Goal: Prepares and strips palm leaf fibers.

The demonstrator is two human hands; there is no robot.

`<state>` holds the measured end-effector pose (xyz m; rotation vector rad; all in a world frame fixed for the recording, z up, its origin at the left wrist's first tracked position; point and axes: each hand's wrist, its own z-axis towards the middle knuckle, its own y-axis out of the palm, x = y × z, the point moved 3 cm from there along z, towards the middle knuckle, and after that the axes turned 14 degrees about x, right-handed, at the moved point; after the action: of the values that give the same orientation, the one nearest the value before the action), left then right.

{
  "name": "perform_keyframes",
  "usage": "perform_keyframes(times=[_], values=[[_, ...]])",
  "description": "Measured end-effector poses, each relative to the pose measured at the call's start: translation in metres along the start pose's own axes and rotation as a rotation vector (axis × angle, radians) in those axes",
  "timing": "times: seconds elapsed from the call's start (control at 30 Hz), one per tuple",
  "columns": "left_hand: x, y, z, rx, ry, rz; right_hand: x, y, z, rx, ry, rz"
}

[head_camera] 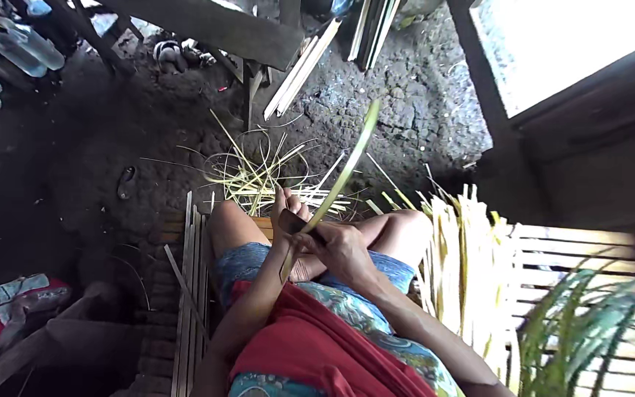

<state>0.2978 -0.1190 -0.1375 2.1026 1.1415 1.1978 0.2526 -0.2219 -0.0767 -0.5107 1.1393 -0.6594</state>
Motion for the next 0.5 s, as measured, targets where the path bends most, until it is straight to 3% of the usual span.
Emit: perform_keyframes(times=[0.13, 0.17, 0.27, 0.37, 0.5], values=[[-0.003, -0.001, 0.023, 0.326, 0.040, 0.071, -0.012, -0.017, -0.009, -0.035, -0.113, 0.081], [-0.004, 0.001, 0.021, 0.311, 0.006, 0.060, -0.013, -0.018, -0.007, -0.010, -0.157, 0.041], [-0.011, -0.003, -0.001, -0.009, -0.209, 0.147, 0.003, -0.016, 0.009, 0.064, -0.108, -0.106], [-0.002, 0.014, -0.023, 0.140, -0.307, 0.182, 0.011, -0.013, 0.015, 0.085, -0.009, -0.098], [-0.005, 0.002, -0.005, 0.151, -0.234, -0.210, 0.004, 0.006, -0.006, -0.029, -0.057, -0.057]])
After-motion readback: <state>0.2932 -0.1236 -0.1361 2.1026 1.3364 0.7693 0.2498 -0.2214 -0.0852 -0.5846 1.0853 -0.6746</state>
